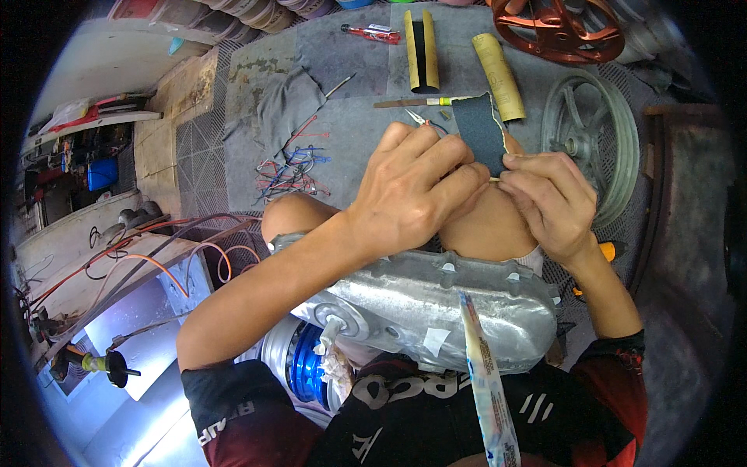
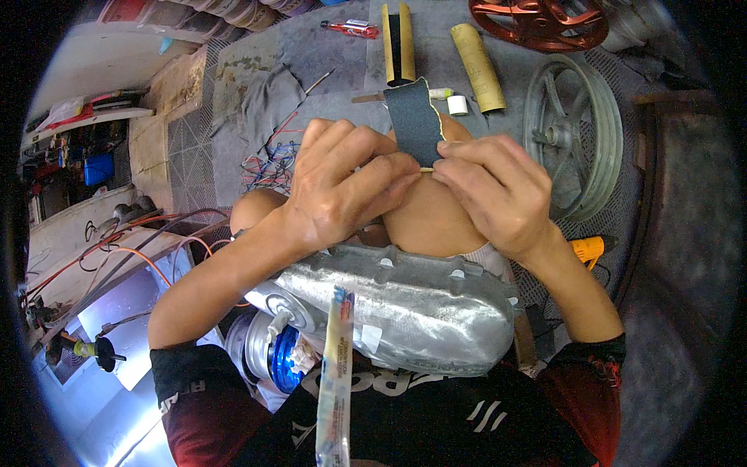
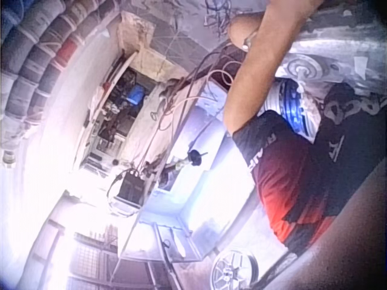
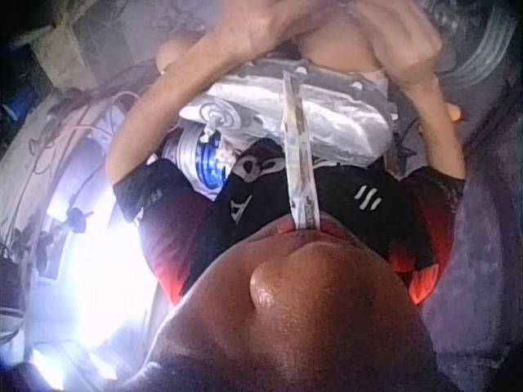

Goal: The person sits on the floor and works on a silver engine part resting on their lap. They apply white tape to several small holes and openings, then use a dark abrasive sheet to sand or clean the surface of the part.

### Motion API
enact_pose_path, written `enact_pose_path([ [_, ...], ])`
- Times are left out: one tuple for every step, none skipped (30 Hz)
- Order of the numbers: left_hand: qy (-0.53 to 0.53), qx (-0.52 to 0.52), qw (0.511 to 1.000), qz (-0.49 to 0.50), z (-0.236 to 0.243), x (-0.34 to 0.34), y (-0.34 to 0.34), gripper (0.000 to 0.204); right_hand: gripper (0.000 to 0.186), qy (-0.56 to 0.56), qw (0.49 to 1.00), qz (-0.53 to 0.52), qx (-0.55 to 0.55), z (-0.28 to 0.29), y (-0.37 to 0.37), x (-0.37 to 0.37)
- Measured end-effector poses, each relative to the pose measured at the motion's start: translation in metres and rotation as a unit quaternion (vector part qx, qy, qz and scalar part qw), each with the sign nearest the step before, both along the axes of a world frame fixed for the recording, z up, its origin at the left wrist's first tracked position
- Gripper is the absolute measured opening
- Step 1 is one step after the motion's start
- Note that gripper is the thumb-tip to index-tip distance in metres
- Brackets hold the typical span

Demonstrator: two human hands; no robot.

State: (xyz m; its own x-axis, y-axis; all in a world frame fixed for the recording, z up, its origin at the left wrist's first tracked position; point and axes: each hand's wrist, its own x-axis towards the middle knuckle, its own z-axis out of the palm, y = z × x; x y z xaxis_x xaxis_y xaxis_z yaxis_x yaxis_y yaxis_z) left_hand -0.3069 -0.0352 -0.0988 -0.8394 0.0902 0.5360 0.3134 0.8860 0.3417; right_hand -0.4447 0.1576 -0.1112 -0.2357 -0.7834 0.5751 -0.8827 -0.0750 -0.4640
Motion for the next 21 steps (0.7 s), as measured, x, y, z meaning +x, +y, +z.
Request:
enact_pose_path([
  [0.001,0.001,1.0,-0.001,0.0,0.0,0.0,0.027,0.021,-0.018,1.0,-0.001,-0.002,0.0,0.001,0.0],
  [0.002,0.002,1.0,-0.001,0.0,-0.001,0.001,0.026,0.021,-0.036,0.999,-0.002,-0.003,-0.001,0.003,0.0],
  [0.003,0.003,1.0,-0.002,0.0,-0.002,0.001,0.025,0.021,-0.053,0.999,-0.004,-0.005,-0.001,0.004,0.0],
  [-0.001,0.002,1.0,-0.001,-0.001,-0.002,0.001,0.025,0.021,-0.06,0.998,-0.011,0.003,0.0,0.005,0.001],
  [-0.005,0.001,1.0,0.001,-0.002,-0.002,0.002,0.024,0.021,-0.066,0.998,-0.017,0.01,0.001,0.005,0.002],
  [-0.008,-0.001,1.0,0.002,-0.003,-0.003,0.002,0.024,0.021,-0.072,0.997,-0.024,0.017,0.003,0.005,0.003],
  [-0.008,0.003,1.0,0.003,-0.003,-0.003,0.003,0.024,0.021,-0.066,0.997,-0.027,0.026,0.004,0.005,0.004],
  [-0.007,0.006,1.0,0.005,-0.003,-0.004,0.003,0.024,0.021,-0.06,0.997,-0.029,0.035,0.006,0.004,0.004],
  [-0.006,0.009,1.0,0.006,-0.003,-0.005,0.004,0.024,0.02,-0.054,0.997,-0.032,0.044,0.008,0.004,0.004],
  [-0.013,0.011,1.0,0.008,-0.001,-0.005,0.004,0.024,0.02,-0.052,0.997,-0.031,0.047,0.009,0.003,0.004],
  [-0.019,0.012,1.0,0.009,0.003,-0.006,0.006,0.024,0.02,-0.05,0.997,-0.029,0.05,0.009,0.003,0.003],
  [-0.026,0.013,0.999,0.011,0.004,-0.006,0.006,0.024,0.019,-0.048,0.997,-0.027,0.053,0.009,0.003,0.002],
  [-0.022,0.015,1.0,0.012,0.004,-0.006,0.006,0.024,0.02,-0.045,0.997,-0.023,0.049,0.01,0.002,0.002],
  [-0.017,0.017,1.0,0.014,0.004,-0.007,0.006,0.023,0.02,-0.043,0.998,-0.018,0.046,0.01,0.001,0.001],
  [-0.012,0.019,1.0,0.015,0.004,-0.007,0.006,0.023,0.02,-0.04,0.998,-0.013,0.043,0.01,0.001,0.0],
  [-0.013,0.015,1.0,0.012,0.003,-0.007,0.005,0.023,0.02,-0.035,0.998,-0.014,0.041,0.009,0.0,0.0],
  [-0.013,0.01,1.0,0.01,0.002,-0.007,0.005,0.023,0.02,-0.03,0.999,-0.014,0.038,0.009,0.0,0.0],
  [-0.013,0.005,1.0,0.007,0.002,-0.007,0.004,0.023,0.021,-0.025,0.999,-0.014,0.036,0.008,-0.001,-0.001],
  [-0.013,0.011,1.0,0.011,0.002,-0.008,0.004,0.024,0.021,-0.019,0.999,-0.015,0.031,0.007,-0.001,-0.001],
  [-0.013,0.018,1.0,0.015,0.002,-0.008,0.005,0.024,0.022,-0.014,0.999,-0.017,0.026,0.005,-0.002,0.0],
  [-0.012,0.024,0.999,0.019,0.001,-0.009,0.006,0.024,0.023,-0.008,1.0,-0.018,0.021,0.004,-0.002,0.0],
])
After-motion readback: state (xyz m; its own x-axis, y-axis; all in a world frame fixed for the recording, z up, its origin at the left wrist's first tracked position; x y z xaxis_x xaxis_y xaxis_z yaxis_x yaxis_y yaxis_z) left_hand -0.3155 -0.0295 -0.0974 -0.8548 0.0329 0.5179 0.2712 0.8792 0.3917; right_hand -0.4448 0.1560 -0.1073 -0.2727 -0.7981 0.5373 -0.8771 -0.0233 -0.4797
